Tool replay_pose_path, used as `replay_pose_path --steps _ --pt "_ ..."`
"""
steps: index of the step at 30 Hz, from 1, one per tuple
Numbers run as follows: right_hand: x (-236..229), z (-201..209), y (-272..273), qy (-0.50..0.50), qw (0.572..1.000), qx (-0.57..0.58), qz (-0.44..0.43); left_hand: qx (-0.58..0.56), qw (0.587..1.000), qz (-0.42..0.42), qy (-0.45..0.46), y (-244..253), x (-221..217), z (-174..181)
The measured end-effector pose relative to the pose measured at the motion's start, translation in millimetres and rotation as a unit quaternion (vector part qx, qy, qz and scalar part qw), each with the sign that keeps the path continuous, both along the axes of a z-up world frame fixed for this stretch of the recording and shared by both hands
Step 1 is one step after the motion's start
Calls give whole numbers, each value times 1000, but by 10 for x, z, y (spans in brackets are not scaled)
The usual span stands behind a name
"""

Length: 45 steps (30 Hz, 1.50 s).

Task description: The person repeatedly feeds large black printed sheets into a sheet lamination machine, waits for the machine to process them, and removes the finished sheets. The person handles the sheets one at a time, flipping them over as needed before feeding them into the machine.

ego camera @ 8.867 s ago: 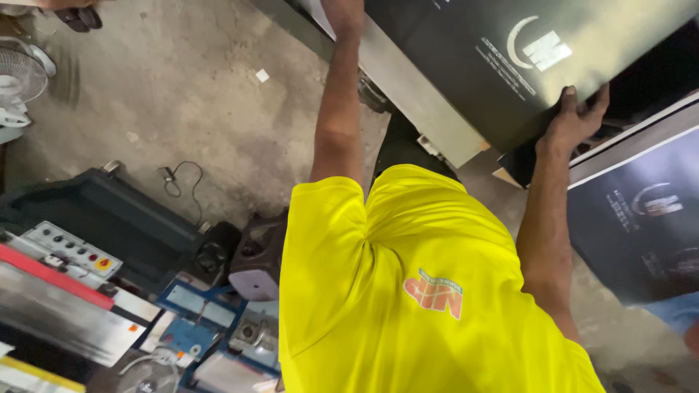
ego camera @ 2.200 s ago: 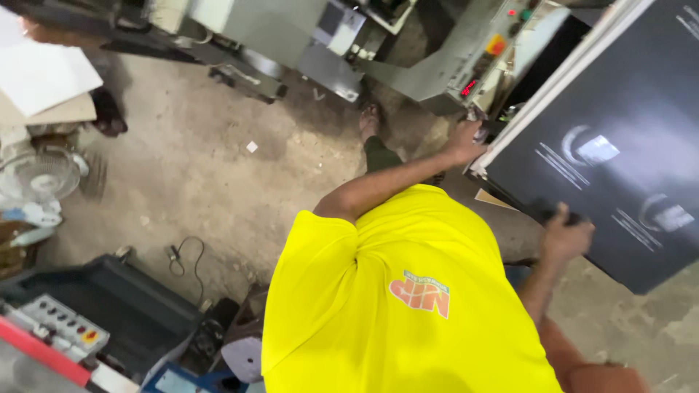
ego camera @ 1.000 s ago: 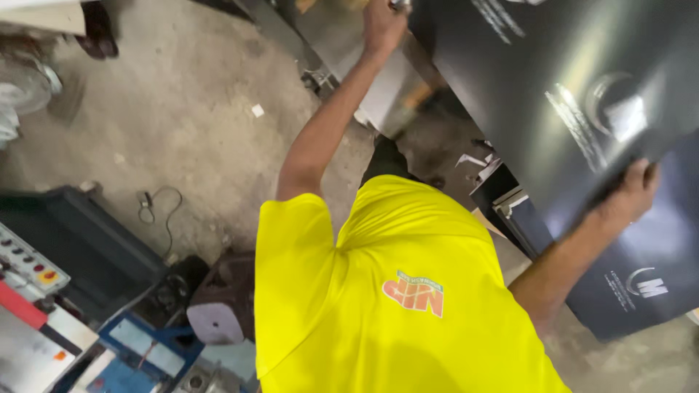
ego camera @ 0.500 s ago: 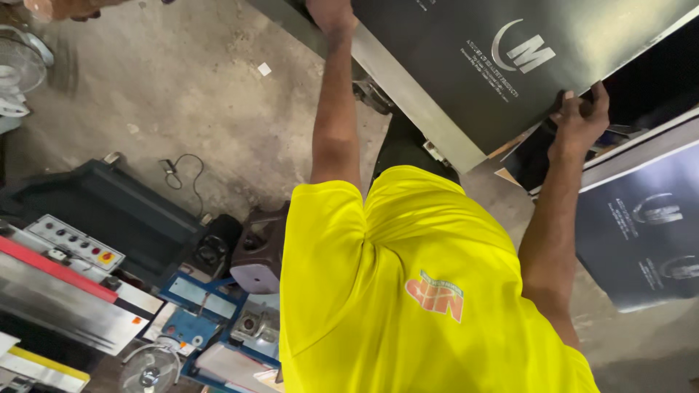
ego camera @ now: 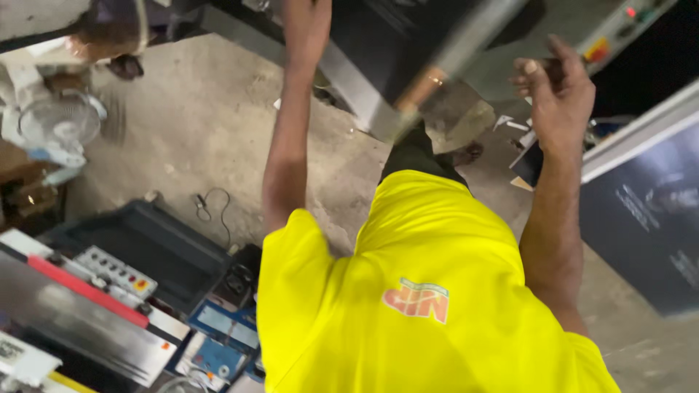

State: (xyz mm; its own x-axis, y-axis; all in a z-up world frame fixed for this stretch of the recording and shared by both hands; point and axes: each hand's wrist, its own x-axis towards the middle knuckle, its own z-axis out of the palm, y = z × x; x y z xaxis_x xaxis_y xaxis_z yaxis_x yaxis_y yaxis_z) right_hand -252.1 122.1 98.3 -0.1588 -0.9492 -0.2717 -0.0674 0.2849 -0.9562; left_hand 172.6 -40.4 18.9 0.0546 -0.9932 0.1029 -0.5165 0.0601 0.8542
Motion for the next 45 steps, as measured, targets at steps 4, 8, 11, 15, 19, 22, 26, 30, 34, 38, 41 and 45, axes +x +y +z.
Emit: replay_pose_path --steps 4,8,11,15,19,22,26,30,34,38,41,45 --pt "-710 -125 937 169 983 -30 -64 -51 964 -179 192 778 -1077 971" --pt "-1522 -235 2237 455 868 39 -195 136 925 -200 293 1479 -2231 787" --pt "-1916 -358 3227 394 862 114 -298 228 898 -234 293 2084 -3128 -53" --pt "-1928 -684 3790 446 818 175 -317 276 912 -290 89 3035 -3914 -957" --pt "-1674 -914 3728 524 780 165 -299 155 903 -393 -85 3698 -4220 -944" --pt "-1683 -923 3738 494 789 199 -305 118 917 -369 -89 4024 -4255 -709" --pt "-2150 -762 4007 353 860 153 -335 140 935 -313 86 4027 -4418 -468" --pt "-2670 -558 4667 488 804 90 -327 326 822 -316 345 3850 -4678 -141" --pt "-2973 -362 5391 411 798 137 -419 236 804 -311 448 3353 -4810 585" --pt "-2735 -271 5295 45 867 53 -494 116 852 -265 436 2571 -4349 1358" --pt "-2330 -151 4684 -139 875 -2 -464 59 914 -205 344 2050 -3800 1595" --pt "-1917 202 3514 -253 903 -72 -340 -23 905 -145 400 1312 -3075 1245"
